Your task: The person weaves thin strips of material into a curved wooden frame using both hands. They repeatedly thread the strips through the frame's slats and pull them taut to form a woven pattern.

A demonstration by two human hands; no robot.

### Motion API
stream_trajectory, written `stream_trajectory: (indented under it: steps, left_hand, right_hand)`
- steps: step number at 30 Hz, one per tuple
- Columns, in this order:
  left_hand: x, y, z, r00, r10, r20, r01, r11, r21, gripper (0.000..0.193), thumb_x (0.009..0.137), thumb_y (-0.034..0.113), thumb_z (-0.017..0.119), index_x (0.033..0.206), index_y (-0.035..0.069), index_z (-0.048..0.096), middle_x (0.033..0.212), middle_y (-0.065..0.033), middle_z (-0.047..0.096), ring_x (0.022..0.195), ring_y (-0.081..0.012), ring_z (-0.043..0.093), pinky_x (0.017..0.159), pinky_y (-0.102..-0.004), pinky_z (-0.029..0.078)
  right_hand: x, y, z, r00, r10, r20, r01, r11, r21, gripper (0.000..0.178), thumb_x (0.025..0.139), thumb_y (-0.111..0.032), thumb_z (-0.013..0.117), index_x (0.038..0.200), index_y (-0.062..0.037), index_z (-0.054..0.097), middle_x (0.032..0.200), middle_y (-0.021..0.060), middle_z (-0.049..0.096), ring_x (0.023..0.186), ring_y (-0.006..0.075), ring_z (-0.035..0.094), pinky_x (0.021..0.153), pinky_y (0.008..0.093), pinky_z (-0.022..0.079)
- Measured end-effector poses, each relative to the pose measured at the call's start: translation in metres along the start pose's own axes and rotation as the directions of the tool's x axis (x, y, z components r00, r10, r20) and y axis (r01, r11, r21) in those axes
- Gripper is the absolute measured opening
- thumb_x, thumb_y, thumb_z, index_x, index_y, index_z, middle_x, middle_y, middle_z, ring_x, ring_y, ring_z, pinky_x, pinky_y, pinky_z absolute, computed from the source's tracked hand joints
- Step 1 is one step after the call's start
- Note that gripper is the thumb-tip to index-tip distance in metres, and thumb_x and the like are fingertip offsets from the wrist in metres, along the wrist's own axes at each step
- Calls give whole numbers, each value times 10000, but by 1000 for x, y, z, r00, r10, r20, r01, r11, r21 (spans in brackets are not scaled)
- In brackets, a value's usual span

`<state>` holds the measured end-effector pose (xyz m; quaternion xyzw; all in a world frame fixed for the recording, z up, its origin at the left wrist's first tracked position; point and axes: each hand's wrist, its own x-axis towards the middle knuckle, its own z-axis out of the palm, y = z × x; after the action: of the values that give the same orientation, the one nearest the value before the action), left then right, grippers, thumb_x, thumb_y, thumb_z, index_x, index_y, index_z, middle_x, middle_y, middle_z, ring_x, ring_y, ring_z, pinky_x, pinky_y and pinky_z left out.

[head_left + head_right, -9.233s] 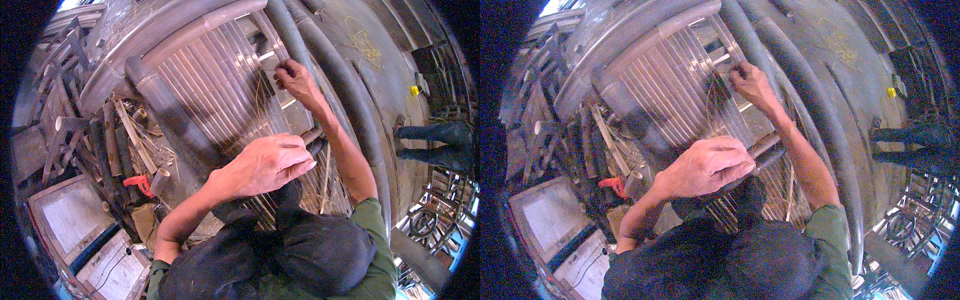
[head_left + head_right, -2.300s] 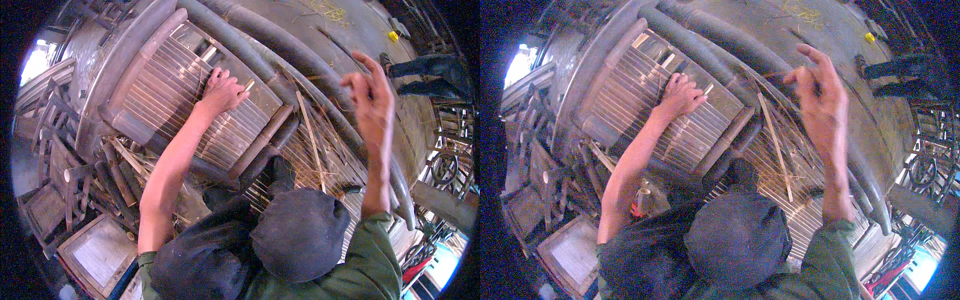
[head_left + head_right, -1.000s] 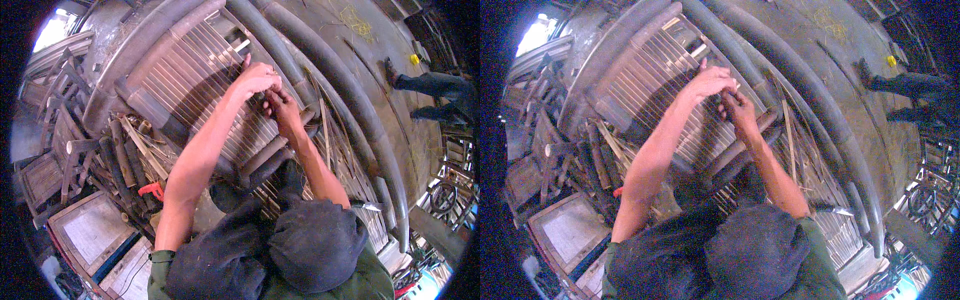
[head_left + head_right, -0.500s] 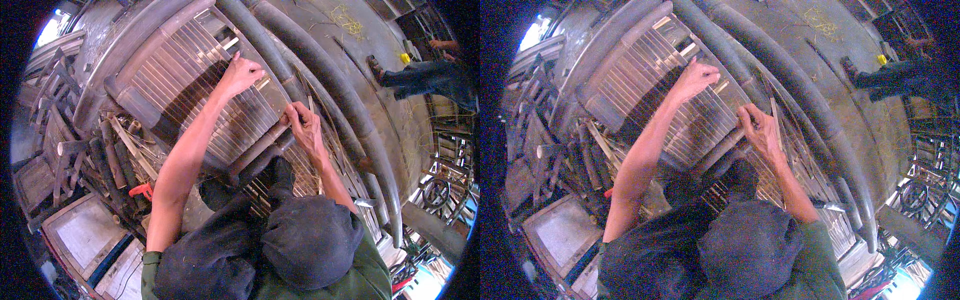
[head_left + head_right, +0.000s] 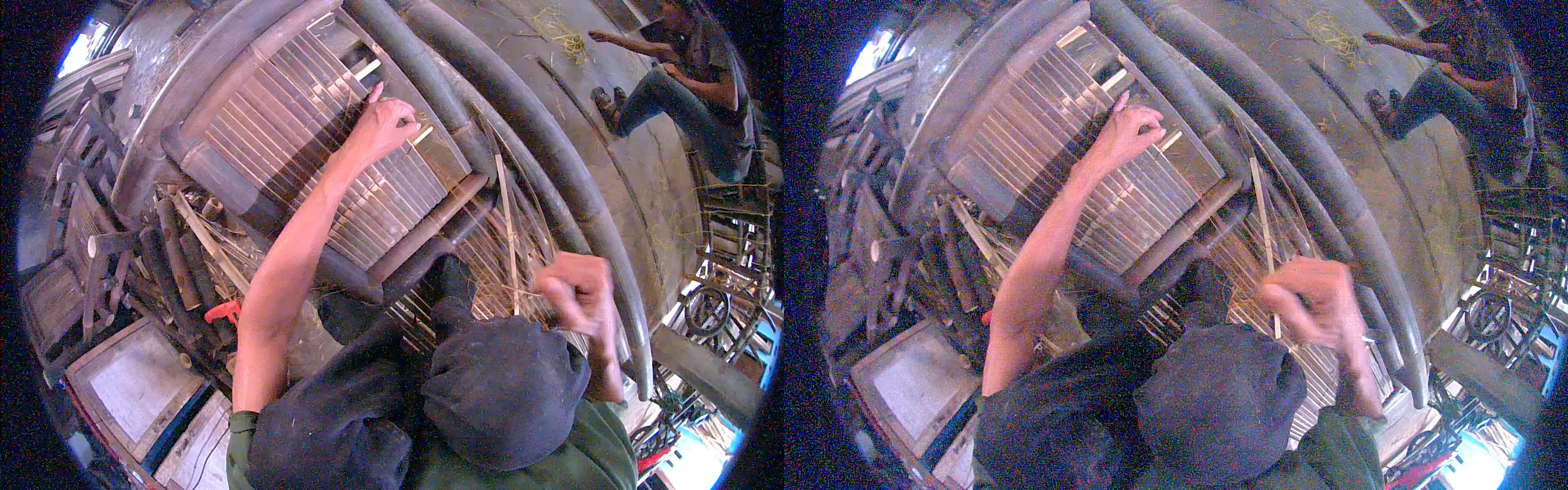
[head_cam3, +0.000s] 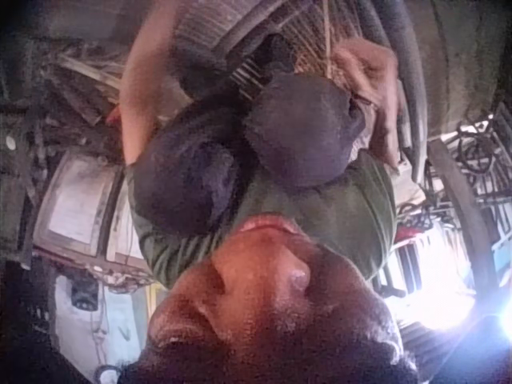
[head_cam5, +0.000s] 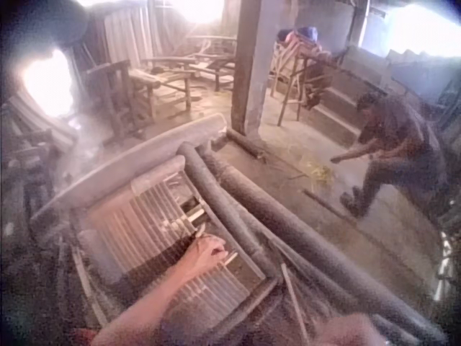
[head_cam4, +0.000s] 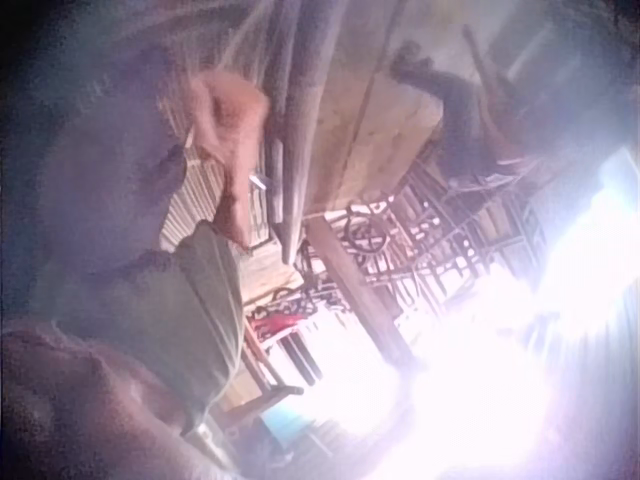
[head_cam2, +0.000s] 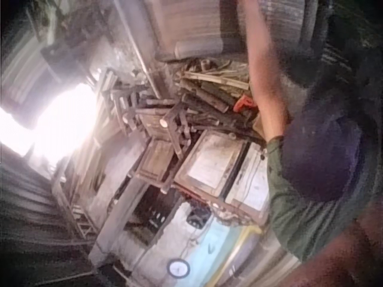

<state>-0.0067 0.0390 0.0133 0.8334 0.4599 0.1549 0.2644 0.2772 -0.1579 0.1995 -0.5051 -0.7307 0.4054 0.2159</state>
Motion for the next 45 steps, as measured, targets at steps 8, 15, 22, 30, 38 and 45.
stream_trajectory:
  steps: [8, 15, 22, 30, 38, 45]
  left_hand:
    - [-58, 81, 32, 882, 467, 59, -469, 882, 38, 229, 783, 243, 691, 891, 70, 586, 970, -76, 602, 984, -294, 573, 895, -413, 470]
    - [-99, 108, 47, 906, 402, -135, -418, 899, -131, 156, 795, 146, 668, 719, 62, 559, 742, -80, 558, 754, -258, 568, 682, -382, 485]
    - [-107, 114, 31, 915, 304, -266, -345, 931, -123, 182, 811, 155, 679, 708, 57, 565, 721, -84, 552, 718, -268, 573, 668, -384, 481]
    - [-117, 131, 24, 934, 144, -327, -225, 949, -223, 215, 852, 116, 628, 675, 31, 541, 698, -131, 558, 712, -301, 569, 705, -387, 488]
    - [-94, 134, -14, 931, 107, -349, -189, 959, -211, 198, 869, 147, 600, 721, 24, 555, 724, -159, 568, 761, -323, 590, 702, -401, 488]
    - [-33, 110, -29, 826, 374, -421, -391, 919, 47, 168, 874, 192, 598, 942, 43, 636, 973, -105, 639, 953, -292, 603, 904, -398, 470]
  right_hand:
    - [-78, 31, -106, 793, 143, -592, -554, 573, -603, 124, 822, -124, 594, 784, -38, 675, 692, 123, 625, 641, 242, 596, 608, 369, 450]
    - [-18, 117, -25, 884, 346, -313, -394, 914, -101, 342, 1011, -281, 435, 1170, -47, 626, 1077, 106, 670, 1001, 218, 620, 898, 332, 474]
    - [164, 143, 147, 825, 392, 407, -461, 50, 886, 650, 945, -663, 296, 1237, -127, 518, 718, 26, 517, 569, 106, 419, 522, 262, 366]
    - [173, 121, 155, 773, 576, 267, -492, 279, 825, 591, 979, -577, 340, 1185, -65, 552, 786, 108, 610, 577, 152, 525, 547, 271, 468]
    - [135, 119, 167, 879, -320, -353, 308, 947, -92, 486, 921, -395, 536, 1264, -51, 545, 1183, 149, 604, 1089, 280, 586, 966, 355, 446]
    - [174, 136, 175, 795, 68, -603, 346, 765, 543, 441, 949, -443, 535, 997, -10, 608, 951, 56, 624, 884, 132, 571, 790, 298, 468]
